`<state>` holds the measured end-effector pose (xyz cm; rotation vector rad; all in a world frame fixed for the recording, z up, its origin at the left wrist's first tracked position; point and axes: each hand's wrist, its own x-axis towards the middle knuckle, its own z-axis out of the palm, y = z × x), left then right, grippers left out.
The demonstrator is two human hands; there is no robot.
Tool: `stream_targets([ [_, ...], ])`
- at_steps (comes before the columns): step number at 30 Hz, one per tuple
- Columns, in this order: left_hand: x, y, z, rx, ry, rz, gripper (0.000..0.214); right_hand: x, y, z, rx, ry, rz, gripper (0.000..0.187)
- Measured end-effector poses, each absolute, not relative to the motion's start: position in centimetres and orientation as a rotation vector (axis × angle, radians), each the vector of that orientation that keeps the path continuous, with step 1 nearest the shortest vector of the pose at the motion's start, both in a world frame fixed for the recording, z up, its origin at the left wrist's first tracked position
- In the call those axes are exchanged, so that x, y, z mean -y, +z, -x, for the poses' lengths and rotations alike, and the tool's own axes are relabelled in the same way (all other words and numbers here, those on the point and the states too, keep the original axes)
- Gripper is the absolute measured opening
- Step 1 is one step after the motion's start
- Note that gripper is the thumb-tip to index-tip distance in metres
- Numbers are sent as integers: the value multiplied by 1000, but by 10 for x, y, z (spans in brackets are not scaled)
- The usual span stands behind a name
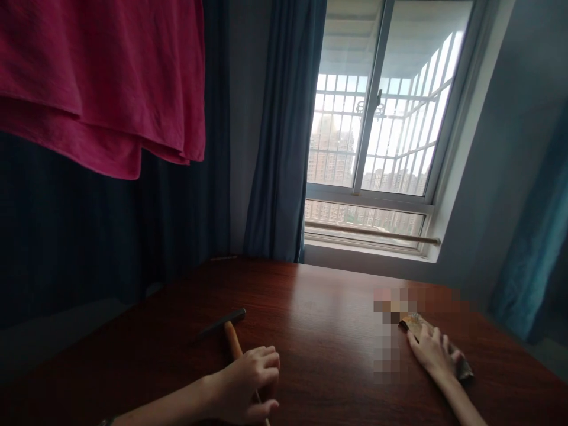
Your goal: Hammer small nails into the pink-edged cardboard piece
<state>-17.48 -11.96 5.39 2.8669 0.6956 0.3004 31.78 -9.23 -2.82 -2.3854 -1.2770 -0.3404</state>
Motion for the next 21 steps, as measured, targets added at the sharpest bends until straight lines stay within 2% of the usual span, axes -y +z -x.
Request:
stream_targets([
  [4, 117, 40, 183, -705, 287, -2877, 17, 54, -19, -240, 1499, -323, 2379, 54],
  [12, 118, 28, 187, -742, 313, -2912, 15, 13, -7, -101, 1946, -127, 1941, 53],
  [16, 115, 26, 188, -742, 333, -2929, 18, 5, -3, -68, 2091, -56, 1735, 52],
  [21, 99, 23, 194, -729, 368, -2891, 21, 4, 0, -64, 2114, -119, 1658, 47],
])
